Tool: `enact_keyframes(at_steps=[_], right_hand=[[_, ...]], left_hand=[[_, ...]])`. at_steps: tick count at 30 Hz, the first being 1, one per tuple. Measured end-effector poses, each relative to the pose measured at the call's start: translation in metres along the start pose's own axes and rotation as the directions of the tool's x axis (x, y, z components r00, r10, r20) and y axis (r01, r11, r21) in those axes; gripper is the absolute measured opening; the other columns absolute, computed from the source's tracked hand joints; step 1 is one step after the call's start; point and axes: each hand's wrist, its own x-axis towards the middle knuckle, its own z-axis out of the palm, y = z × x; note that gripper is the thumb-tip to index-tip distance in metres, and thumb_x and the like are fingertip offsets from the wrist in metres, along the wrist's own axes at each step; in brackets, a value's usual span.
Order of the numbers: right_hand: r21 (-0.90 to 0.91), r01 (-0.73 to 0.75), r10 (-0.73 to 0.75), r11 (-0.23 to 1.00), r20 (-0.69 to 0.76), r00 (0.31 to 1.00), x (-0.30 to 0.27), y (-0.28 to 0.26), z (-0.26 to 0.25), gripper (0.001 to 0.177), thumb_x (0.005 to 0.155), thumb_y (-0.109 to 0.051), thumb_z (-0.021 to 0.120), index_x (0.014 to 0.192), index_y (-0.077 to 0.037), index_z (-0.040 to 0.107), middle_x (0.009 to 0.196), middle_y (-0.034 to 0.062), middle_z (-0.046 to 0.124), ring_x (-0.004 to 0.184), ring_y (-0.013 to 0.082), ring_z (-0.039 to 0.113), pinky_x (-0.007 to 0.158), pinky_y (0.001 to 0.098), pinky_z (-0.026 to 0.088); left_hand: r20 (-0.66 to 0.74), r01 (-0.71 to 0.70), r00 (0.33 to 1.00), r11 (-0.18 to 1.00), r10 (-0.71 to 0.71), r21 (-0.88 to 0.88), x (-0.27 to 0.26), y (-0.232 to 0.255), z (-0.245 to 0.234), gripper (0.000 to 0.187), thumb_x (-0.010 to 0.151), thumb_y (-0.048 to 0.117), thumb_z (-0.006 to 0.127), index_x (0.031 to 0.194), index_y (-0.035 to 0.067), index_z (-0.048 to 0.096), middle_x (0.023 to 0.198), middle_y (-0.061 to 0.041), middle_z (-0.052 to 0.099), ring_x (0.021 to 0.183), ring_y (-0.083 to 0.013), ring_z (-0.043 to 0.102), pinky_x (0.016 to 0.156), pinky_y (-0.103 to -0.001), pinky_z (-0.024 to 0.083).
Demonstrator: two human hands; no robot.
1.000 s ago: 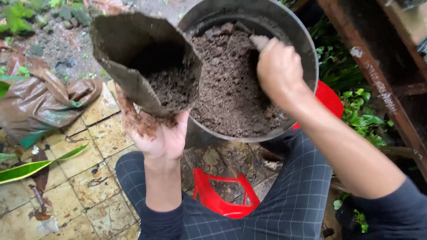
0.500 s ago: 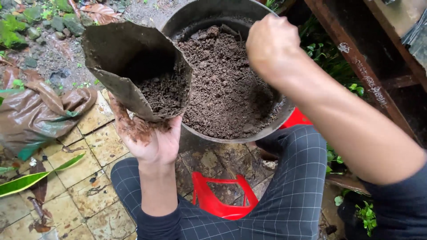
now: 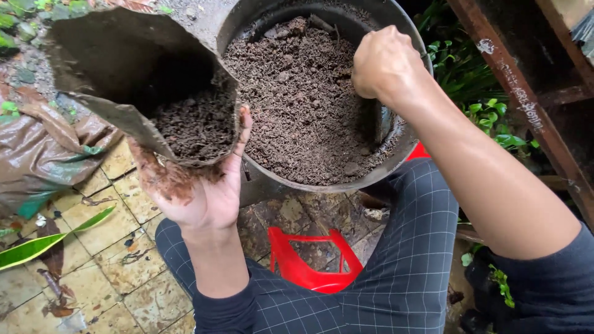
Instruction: Filling a black plastic polybag with soil using a small plastic scoop from a larger bucket.
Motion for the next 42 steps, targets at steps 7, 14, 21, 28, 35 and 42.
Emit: enact_keyframes(at_steps=[7,14,21,28,35,42], right_hand=[[0.063,0.061,-0.055,0.996,-0.1,0.993,0.018,0.039,0.013,0.037,0.088,-0.011,0.054,0.109,0.019,0.063,0.112,0.0376,0.063,0.092,0.052,0.067,0.076,0.0531,0.059],[0.249,-0.057,0.088,0.967,-0.116,0.989,0.005,0.064,0.021,0.029,0.082,-0.002,0.044,0.097,0.017,0.06,0.107,0.033,0.063,0.08,0.0442,0.065,0.058,0.0507,0.053],[0.479,-0.197,0.246,0.855,-0.04,0.968,-0.003,0.055,0.028,0.03,0.091,0.0,0.042,0.112,0.01,0.06,0.115,0.021,0.062,0.072,0.0271,0.057,0.05,0.0444,0.043],[0.198,0.311,-0.214,0.929,-0.398,0.892,-0.024,0.027,0.008,0.015,0.08,0.001,0.049,0.078,0.014,0.055,0.084,0.0342,0.061,0.074,0.053,0.061,0.058,0.0552,0.051],[-0.107,0.278,-0.297,0.955,-0.414,0.86,-0.02,0.015,-0.015,0.031,0.092,-0.003,0.044,0.105,0.016,0.066,0.101,0.0348,0.065,0.09,0.0592,0.065,0.069,0.0642,0.055],[-0.146,0.215,-0.257,0.966,-0.427,0.867,0.029,0.029,0.09,0.032,0.094,-0.003,0.038,0.109,0.009,0.063,0.096,0.0254,0.073,0.084,0.0484,0.073,0.067,0.0552,0.059]], left_hand=[[0.01,-0.019,1.0,0.985,0.021,-0.171,-0.002,0.015,-0.001,0.069,0.085,0.043,0.053,0.147,0.013,0.047,0.162,-0.02,0.038,0.153,-0.0541,0.029,0.123,-0.075,0.024],[-0.01,-0.034,0.999,0.975,0.033,-0.218,-0.004,0.024,0.008,0.061,0.088,0.04,0.055,0.142,0.012,0.053,0.159,-0.016,0.046,0.149,-0.0478,0.038,0.121,-0.075,0.029],[-0.004,-0.077,0.997,0.975,0.078,-0.207,-0.015,0.018,0.018,0.076,0.081,0.04,0.053,0.151,0.014,0.042,0.161,-0.019,0.039,0.151,-0.0534,0.032,0.119,-0.077,0.025],[0.068,-0.004,0.998,0.983,0.017,-0.185,-0.016,0.008,0.014,0.081,0.081,0.04,0.047,0.158,0.019,0.033,0.166,-0.017,0.031,0.157,-0.0484,0.022,0.12,-0.077,0.017],[0.009,-0.031,0.999,0.982,0.033,-0.188,-0.019,0.012,0.016,0.058,0.104,0.045,0.031,0.155,0.021,0.039,0.165,-0.012,0.037,0.158,-0.0453,0.026,0.119,-0.081,0.016],[-0.057,-0.081,0.996,0.986,0.074,-0.145,-0.01,0.015,0.007,0.06,0.092,0.041,0.046,0.147,0.017,0.049,0.157,-0.012,0.046,0.151,-0.0473,0.037,0.121,-0.08,0.025]])
